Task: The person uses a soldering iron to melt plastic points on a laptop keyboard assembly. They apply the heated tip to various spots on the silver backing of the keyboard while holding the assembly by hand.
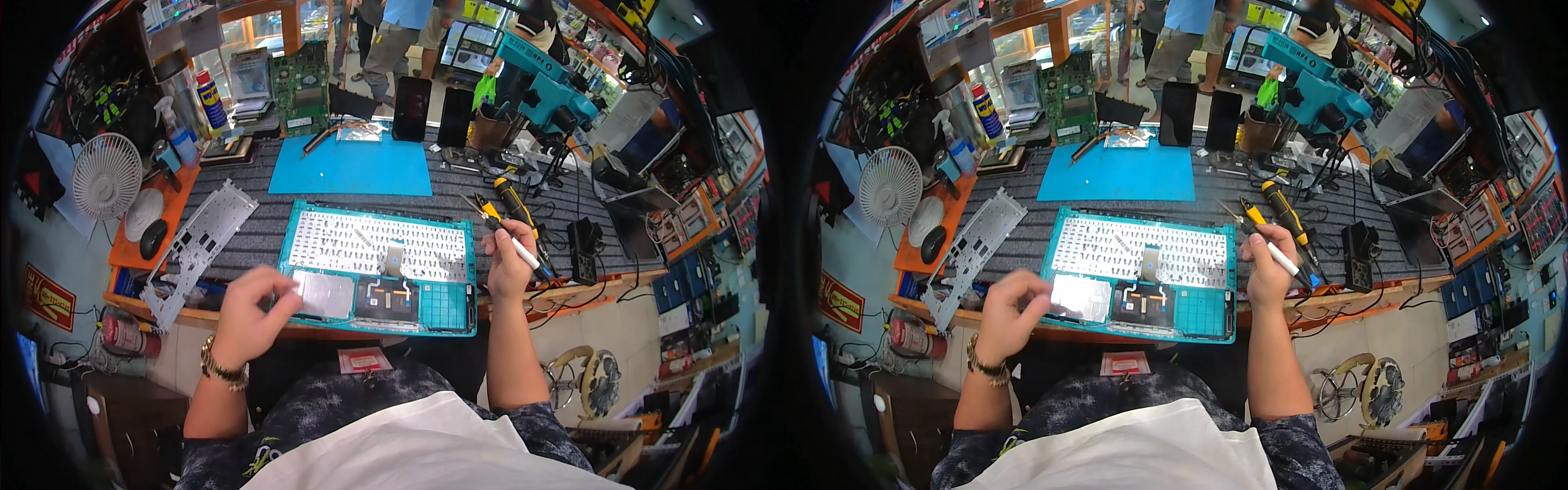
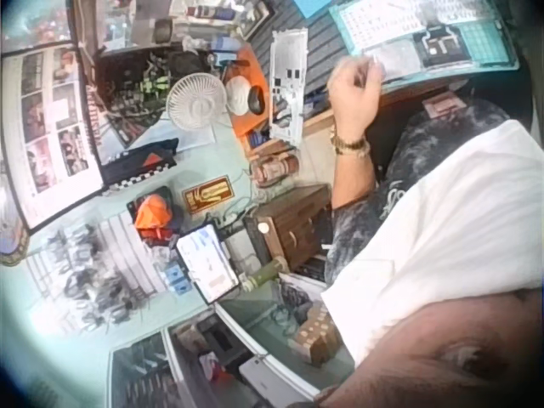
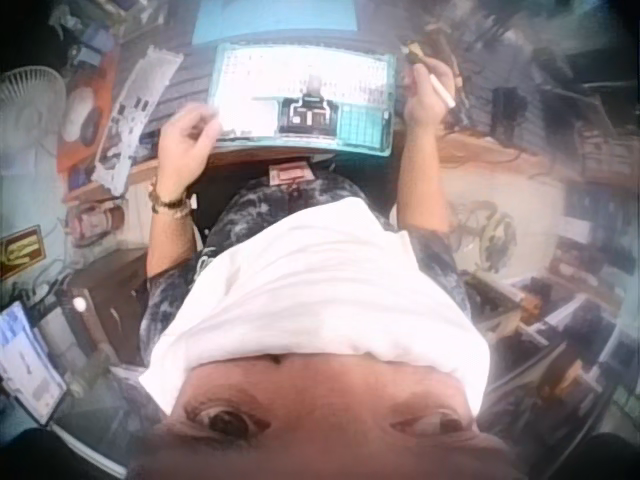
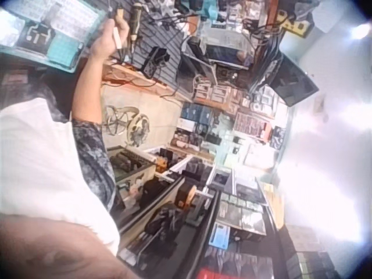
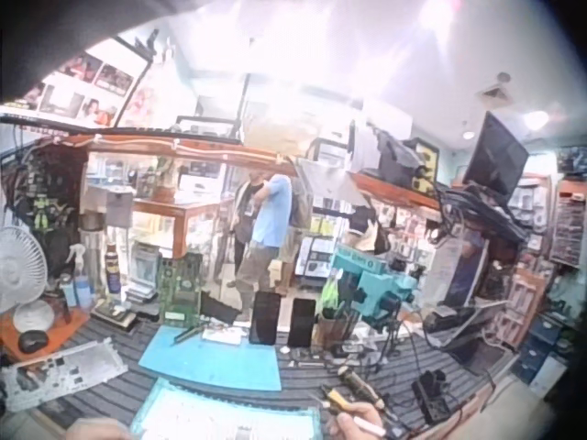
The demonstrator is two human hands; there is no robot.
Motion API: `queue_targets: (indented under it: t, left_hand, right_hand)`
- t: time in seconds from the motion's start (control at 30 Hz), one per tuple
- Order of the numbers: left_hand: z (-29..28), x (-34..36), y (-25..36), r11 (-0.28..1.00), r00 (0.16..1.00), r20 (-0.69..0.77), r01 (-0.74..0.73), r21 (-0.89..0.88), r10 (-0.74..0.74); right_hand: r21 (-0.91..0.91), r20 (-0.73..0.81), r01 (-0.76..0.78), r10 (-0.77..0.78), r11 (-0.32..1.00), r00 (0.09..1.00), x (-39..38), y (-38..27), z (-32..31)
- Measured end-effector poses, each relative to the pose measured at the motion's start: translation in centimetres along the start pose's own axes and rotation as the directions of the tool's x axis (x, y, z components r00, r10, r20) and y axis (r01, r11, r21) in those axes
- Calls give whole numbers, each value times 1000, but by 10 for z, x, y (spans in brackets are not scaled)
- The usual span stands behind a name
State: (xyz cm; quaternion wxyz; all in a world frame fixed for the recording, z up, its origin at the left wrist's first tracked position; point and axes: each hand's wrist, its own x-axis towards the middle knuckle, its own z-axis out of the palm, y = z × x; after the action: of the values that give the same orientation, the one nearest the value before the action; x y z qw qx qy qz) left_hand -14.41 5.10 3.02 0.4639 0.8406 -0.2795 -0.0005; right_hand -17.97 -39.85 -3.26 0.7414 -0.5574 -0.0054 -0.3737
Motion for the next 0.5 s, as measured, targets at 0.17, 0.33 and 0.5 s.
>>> queue_targets:
  t: [0.17, 0.33, 0.5]
  left_hand:
    - [17, -64, -9, 901, 850, 463, 381, -208, -252]
    - [54, -89, -38, 867, 769, 543, 479, -140, -337]
    - [103, -85, -50, 518, 803, 531, 586, -623, -270]
  right_hand:
    - [-17, -39, 23, -24, 1000, 999, -8, 14, -8]
    - [-33, -25, 14, -15, 999, 1000, -11, 17, -9]
    - [10, -79, -24, 24, 1000, 997, -9, 21, -25]
